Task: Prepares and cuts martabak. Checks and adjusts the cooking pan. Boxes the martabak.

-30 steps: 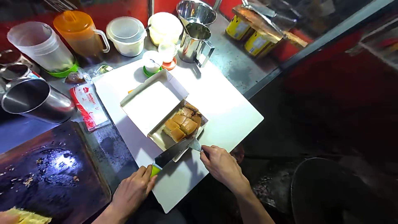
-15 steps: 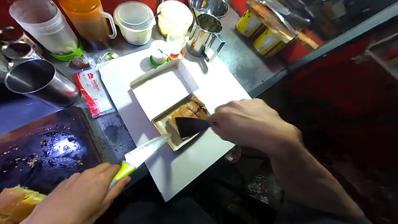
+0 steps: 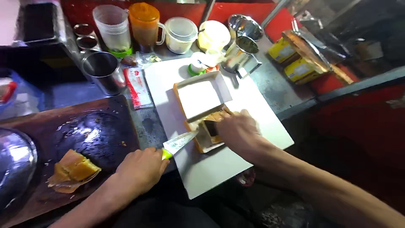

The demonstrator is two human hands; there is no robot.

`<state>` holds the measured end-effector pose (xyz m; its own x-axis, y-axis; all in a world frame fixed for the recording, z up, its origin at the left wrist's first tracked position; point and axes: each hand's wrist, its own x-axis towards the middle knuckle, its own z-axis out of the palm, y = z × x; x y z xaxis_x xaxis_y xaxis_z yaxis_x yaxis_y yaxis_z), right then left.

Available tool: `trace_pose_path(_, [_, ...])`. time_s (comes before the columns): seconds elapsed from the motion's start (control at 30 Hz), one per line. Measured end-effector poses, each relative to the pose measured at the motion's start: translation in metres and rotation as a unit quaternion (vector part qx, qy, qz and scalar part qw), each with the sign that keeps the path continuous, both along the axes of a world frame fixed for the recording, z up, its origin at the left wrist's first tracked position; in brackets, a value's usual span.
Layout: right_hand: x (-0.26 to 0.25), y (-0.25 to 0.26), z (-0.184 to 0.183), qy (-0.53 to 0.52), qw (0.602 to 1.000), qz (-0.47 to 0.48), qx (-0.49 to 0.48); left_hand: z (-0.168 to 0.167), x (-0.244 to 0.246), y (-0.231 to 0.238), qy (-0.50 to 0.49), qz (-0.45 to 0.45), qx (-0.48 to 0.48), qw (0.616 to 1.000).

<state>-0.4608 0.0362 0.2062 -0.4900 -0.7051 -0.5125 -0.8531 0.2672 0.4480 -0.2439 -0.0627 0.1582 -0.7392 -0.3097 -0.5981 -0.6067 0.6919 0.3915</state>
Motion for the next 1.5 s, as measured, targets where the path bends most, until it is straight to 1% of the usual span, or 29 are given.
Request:
trace_pose_path(0.03, [-0.004, 0.009, 0.01, -0.024, 0.999, -0.002, -0.022, -0.012, 0.029, -0.005, 0.072, 0.041, 0.006, 0.997])
trace_pose_path(0.07, [-0.009, 0.021, 0.017, -0.064, 0.997, 0.012, -0.045, -0.025, 0.062, -0.008, 0.152, 0.083, -0.002, 0.985])
trace_pose_path(0.1, [-0.012, 0.036, 0.015, -0.121, 0.988, 0.038, -0.083, -0.04, 0.096, -0.009, 0.233, 0.124, -0.024, 0.964])
trace_pose_path(0.13, [-0.008, 0.048, 0.001, -0.187, 0.969, 0.08, -0.137, -0.054, 0.128, -0.01, 0.297, 0.166, -0.051, 0.939])
trace_pose_path(0.2, [0.023, 0.06, -0.051, -0.293, 0.908, 0.155, -0.255, -0.075, 0.188, -0.013, 0.368, 0.263, -0.084, 0.888])
trace_pose_path(0.23, [0.049, 0.059, -0.073, -0.342, 0.885, 0.158, -0.274, -0.084, 0.215, -0.014, 0.382, 0.312, -0.091, 0.865])
trace_pose_path(0.27, [0.077, 0.056, -0.092, -0.37, 0.869, 0.163, -0.286, -0.093, 0.238, -0.014, 0.385, 0.353, -0.103, 0.847])
trace_pose_path(0.3, [0.102, 0.053, -0.108, -0.372, 0.861, 0.169, -0.304, -0.1, 0.257, -0.013, 0.381, 0.382, -0.118, 0.833])
trace_pose_path(0.33, [0.126, 0.049, -0.123, -0.359, 0.856, 0.173, -0.329, -0.107, 0.271, -0.012, 0.369, 0.399, -0.132, 0.829])
trace_pose_path(0.4, [0.165, 0.036, -0.143, -0.315, 0.852, 0.168, -0.384, -0.119, 0.285, -0.012, 0.34, 0.405, -0.151, 0.835])
trace_pose_path(0.43, [0.18, 0.028, -0.146, -0.303, 0.853, 0.16, -0.392, -0.125, 0.286, -0.011, 0.328, 0.404, -0.154, 0.84])
trace_pose_path(0.53, [0.217, -0.001, -0.149, -0.305, 0.862, 0.133, -0.382, -0.136, 0.282, -0.009, 0.322, 0.401, -0.157, 0.843])
trace_pose_path(0.63, [0.241, -0.026, -0.155, -0.314, 0.875, 0.101, -0.354, -0.145, 0.274, -0.007, 0.326, 0.401, -0.173, 0.839])
trace_pose_path(0.7, [0.247, -0.037, -0.166, -0.321, 0.866, 0.093, -0.373, -0.149, 0.269, -0.007, 0.325, 0.402, -0.193, 0.834])
trace_pose_path(0.73, [0.245, -0.041, -0.173, -0.324, 0.85, 0.1, -0.403, -0.15, 0.266, -0.008, 0.323, 0.402, -0.204, 0.832])
trace_pose_path(0.8, [0.236, -0.043, -0.189, -0.324, 0.806, 0.122, -0.481, -0.149, 0.26, -0.009, 0.32, 0.398, -0.229, 0.829])
trace_pose_path(0.9, [0.209, -0.037, -0.199, -0.334, 0.749, 0.128, -0.558, -0.14, 0.236, -0.006, 0.329, 0.367, -0.277, 0.825])
trace_pose_path(0.97, [0.183, -0.023, -0.198, -0.332, 0.722, 0.114, -0.597, -0.127, 0.206, -0.004, 0.344, 0.325, -0.31, 0.825])
trace_pose_path(1.03, [0.148, 0.001, -0.19, -0.308, 0.705, 0.084, -0.633, -0.114, 0.161, -0.001, 0.373, 0.27, -0.321, 0.827])
trace_pose_path(1.1, [0.107, 0.036, -0.177, -0.258, 0.704, 0.043, -0.66, -0.104, 0.104, 0.004, 0.415, 0.214, -0.294, 0.834])
trace_pose_path(1.2, [0.048, 0.097, -0.165, -0.157, 0.715, -0.014, -0.681, -0.099, 0.011, 0.017, 0.465, 0.129, -0.204, 0.852])
trace_pose_path(1.3, [0.004, 0.137, -0.177, -0.062, 0.731, -0.054, -0.677, -0.11, -0.066, 0.02, 0.468, 0.054, -0.092, 0.877])
trace_pose_path(1.33, [-0.006, 0.142, -0.185, -0.035, 0.737, -0.058, -0.672, -0.115, -0.082, 0.017, 0.458, 0.034, -0.07, 0.886])
trace_pose_path(1.4, [-0.018, 0.146, -0.199, 0.005, 0.746, -0.049, -0.664, -0.126, -0.093, 0.008, 0.442, 0.002, -0.06, 0.895])
trace_pose_path(1.47, [-0.022, 0.145, -0.203, 0.0, 0.762, -0.049, -0.645, -0.132, -0.09, -0.002, 0.44, -0.015, -0.078, 0.895])
trace_pose_path(1.5, [-0.021, 0.145, -0.2, -0.021, 0.778, -0.062, -0.625, -0.132, -0.085, -0.005, 0.434, -0.021, -0.085, 0.897])
